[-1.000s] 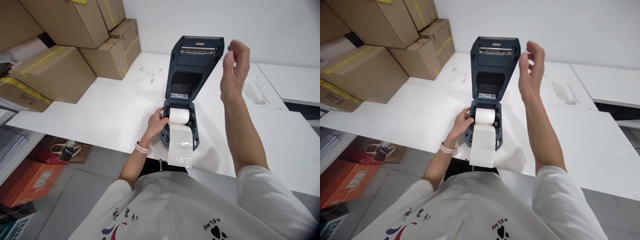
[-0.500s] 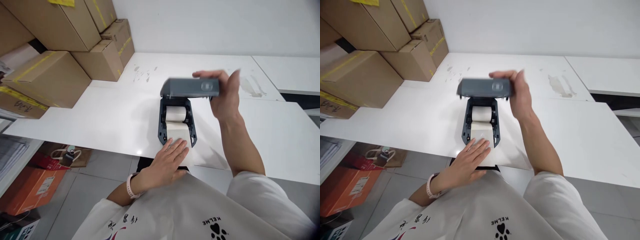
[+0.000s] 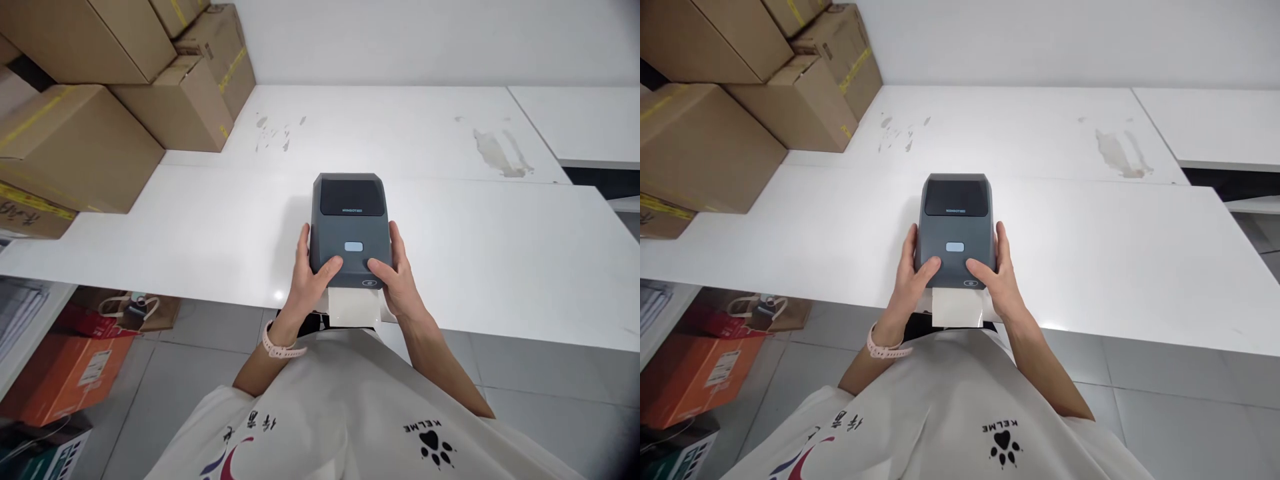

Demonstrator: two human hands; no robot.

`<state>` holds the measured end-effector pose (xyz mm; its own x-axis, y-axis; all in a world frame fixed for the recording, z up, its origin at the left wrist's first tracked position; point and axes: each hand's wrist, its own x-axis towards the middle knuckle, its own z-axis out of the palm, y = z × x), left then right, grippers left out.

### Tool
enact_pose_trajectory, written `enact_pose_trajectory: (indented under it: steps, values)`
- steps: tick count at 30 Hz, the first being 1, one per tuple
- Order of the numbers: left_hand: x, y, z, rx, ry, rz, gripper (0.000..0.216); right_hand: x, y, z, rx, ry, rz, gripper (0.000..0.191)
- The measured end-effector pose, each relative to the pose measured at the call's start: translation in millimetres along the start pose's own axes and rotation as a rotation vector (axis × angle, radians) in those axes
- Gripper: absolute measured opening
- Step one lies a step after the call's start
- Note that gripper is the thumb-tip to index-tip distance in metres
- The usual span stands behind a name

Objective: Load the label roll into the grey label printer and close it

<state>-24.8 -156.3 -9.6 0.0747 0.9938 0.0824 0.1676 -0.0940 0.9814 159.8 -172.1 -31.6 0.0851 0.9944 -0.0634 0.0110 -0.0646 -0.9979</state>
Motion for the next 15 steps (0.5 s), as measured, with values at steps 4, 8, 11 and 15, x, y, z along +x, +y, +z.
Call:
enact_pose_trajectory:
  steps: [4, 8, 11, 15]
  values:
    - [8, -8, 14, -0.202, 0.015, -0.076, 0.08, 1, -1, -2, -0.009, 0.021, -0.019, 0.102]
    - [-8, -18, 11, -0.101, 0.13, 0.015, 0.079, 2, -2, -4, -0.023, 0.01, -0.03, 0.105]
    - [-36, -31, 7, 0.05, 0.432, 0.027, 0.062, 4, 1, -2, -0.054, 0.008, -0.051, 0.106]
    - [-69, -27, 5, -0.065, 0.014, -0.252, 0.048, 7, 6, 2, -0.064, 0.03, -0.086, 0.107]
